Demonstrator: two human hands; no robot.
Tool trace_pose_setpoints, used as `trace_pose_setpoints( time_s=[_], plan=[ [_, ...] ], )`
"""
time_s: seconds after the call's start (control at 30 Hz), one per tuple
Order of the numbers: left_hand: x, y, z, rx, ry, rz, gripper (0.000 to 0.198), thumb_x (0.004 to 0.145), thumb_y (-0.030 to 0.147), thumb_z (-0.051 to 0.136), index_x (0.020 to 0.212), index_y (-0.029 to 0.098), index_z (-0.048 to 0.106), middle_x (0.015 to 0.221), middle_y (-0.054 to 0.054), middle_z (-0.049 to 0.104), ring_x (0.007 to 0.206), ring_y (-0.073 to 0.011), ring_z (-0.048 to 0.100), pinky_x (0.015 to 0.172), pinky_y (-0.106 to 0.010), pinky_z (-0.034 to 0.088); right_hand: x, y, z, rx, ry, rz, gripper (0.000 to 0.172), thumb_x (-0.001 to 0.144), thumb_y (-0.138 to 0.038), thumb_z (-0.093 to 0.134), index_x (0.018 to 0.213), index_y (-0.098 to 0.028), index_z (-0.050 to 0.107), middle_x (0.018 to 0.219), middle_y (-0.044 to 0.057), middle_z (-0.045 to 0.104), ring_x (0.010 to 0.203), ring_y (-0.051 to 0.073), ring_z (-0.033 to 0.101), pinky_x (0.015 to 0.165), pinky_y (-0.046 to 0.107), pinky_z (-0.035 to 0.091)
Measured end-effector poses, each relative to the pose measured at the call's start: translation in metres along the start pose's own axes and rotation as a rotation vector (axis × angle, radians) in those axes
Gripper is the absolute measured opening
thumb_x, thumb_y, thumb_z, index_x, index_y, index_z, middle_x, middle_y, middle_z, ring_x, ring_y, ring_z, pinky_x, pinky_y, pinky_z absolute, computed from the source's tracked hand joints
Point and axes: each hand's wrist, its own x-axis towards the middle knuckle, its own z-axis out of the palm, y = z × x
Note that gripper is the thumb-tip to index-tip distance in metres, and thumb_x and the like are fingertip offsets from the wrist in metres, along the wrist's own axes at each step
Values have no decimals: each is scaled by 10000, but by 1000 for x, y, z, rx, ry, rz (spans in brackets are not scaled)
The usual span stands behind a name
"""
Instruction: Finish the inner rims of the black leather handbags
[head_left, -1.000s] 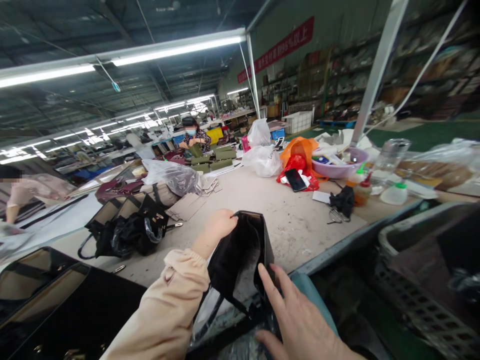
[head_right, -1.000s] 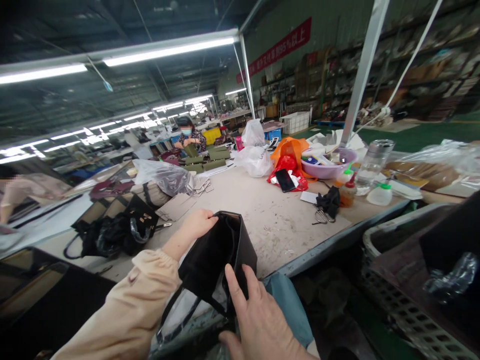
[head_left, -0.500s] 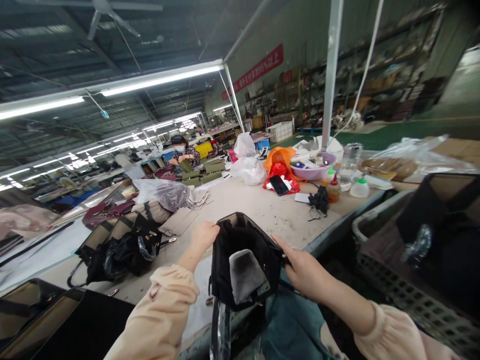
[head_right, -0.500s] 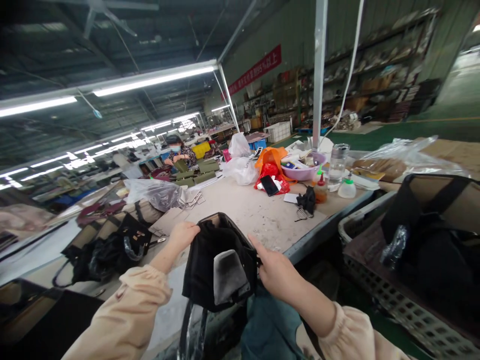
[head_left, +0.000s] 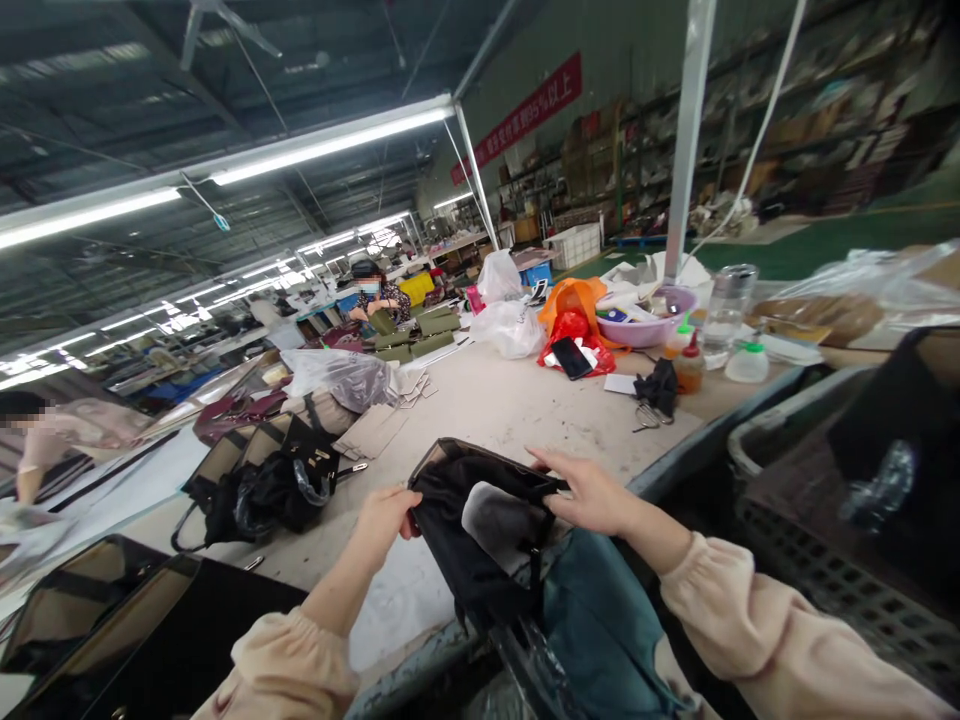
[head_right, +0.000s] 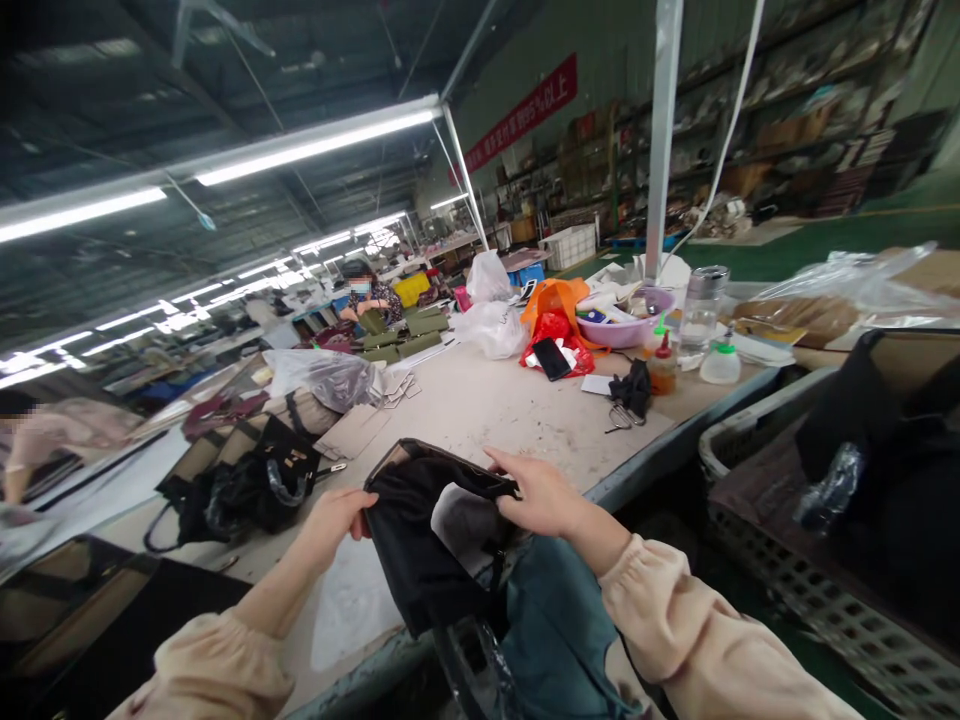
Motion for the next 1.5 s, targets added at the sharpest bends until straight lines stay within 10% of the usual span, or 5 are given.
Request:
trace_pose_setpoints(
  time_s=[0.27, 0.6, 0.8, 0.97, 1.5],
  plan=[
    [-17, 8, -14, -139, -192, -44, 390, 650, 350, 545, 305, 176, 493, 297, -17, 471, 429, -166, 547, 549, -274, 428, 12, 17, -1, 197, 37, 38, 264, 815, -340, 590, 1040, -244, 690, 960, 20, 719, 886, 198, 654, 805, 310, 499],
    [-32, -10, -13, -145, -354, -200, 419, 717, 434, 498, 378, 187, 488, 308, 0, 449, 474, -191, 576, 625, -300, 434, 41, 25, -6, 333, -14, 123, 322, 768, -318, 639, 1065, -202, 683, 977, 21, 723, 877, 186, 661, 797, 292, 507],
    [-21, 35, -31, 841, -28, 292, 406, 814, 506, 435, 596, 198, 585, 554, -41, 613, 573, -212, 578, 573, -304, 357, 44, 26, 4, 389, 10, 89, 328, 783, -380, 626, 1053, -207, 695, 946, 22, 729, 842, 184, 668, 763, 281, 516],
    [-3, 70, 15, 779, 7, 808, 313, 836, 463, 505, 1026, 235, 604, 990, -54, 634, 905, -205, 578, 796, -316, 425, 48, 31, 4, 425, 25, 98, 342, 760, -376, 655, 1048, -197, 698, 968, 30, 726, 877, 199, 666, 780, 284, 515],
    [41, 63, 60, 817, -38, 961, 133, 819, 335, 578, 817, 208, 619, 907, -46, 515, 850, -196, 497, 760, -337, 440, 53, 32, 2, 293, -58, 21, 365, 840, -428, 554, 1120, -221, 663, 973, 22, 719, 854, 175, 653, 786, 281, 500]
  ],
)
